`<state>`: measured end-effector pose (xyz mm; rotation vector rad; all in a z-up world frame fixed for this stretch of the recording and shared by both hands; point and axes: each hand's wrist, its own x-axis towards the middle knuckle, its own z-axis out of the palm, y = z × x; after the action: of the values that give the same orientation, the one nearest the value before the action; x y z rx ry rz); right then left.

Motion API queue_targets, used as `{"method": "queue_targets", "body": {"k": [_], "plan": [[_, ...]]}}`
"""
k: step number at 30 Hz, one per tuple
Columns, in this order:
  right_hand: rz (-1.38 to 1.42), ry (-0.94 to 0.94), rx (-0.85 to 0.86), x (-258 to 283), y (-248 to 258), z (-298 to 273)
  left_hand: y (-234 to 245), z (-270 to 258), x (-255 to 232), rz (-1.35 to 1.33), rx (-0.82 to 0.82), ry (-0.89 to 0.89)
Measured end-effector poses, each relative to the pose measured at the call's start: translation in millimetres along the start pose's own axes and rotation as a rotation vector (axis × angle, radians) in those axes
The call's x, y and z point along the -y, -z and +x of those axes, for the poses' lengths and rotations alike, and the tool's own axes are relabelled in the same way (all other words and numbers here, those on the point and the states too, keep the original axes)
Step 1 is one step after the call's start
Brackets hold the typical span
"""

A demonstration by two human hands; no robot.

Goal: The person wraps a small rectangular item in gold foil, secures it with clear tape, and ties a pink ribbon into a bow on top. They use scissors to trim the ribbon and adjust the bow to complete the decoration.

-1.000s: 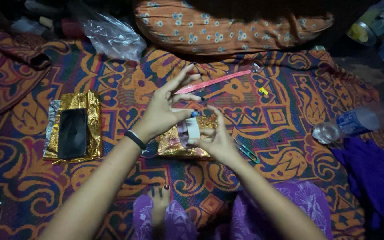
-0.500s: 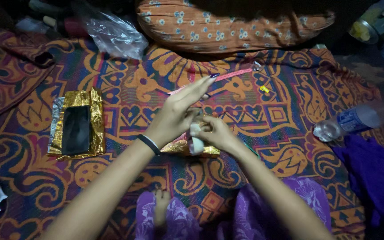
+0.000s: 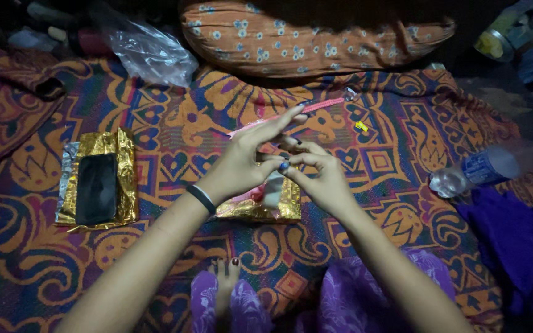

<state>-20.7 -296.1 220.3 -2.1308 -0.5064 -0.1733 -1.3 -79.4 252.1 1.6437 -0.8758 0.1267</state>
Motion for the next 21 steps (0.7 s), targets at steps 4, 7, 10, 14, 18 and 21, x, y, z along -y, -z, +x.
{"method": "queue_targets", "body": {"k": [4, 7, 10, 14, 18, 21], "plan": [[-0.008, 0.075, 0.003, 9.6, 1.1, 1.3, 4.5, -0.8, -9.0, -0.143, -0.035, 0.100], [-0.001, 0.070, 0.023, 16.6, 1.2, -0.3, 7.6, -1.6, -17.3, -0.239, -0.055, 0.057], [0.088, 0.004, 0.064, 22.3, 0.4, -1.1, 11.8, -1.4, -22.3, -0.221, -0.068, 0.022], [0.101, -0.033, 0.080, 28.8, 2.9, 1.1, 12.0, -5.9, -20.4, -0.114, -0.012, -0.051], [-0.038, -0.024, 0.050, 34.9, 3.4, 4.1, 11.7, -12.7, -4.7, -0.137, -0.127, -0.090], [-0.042, -0.035, 0.035, 40.0, 1.2, 2.8, 22.5, -18.2, 14.9, -0.234, -0.216, -0.130]]}}
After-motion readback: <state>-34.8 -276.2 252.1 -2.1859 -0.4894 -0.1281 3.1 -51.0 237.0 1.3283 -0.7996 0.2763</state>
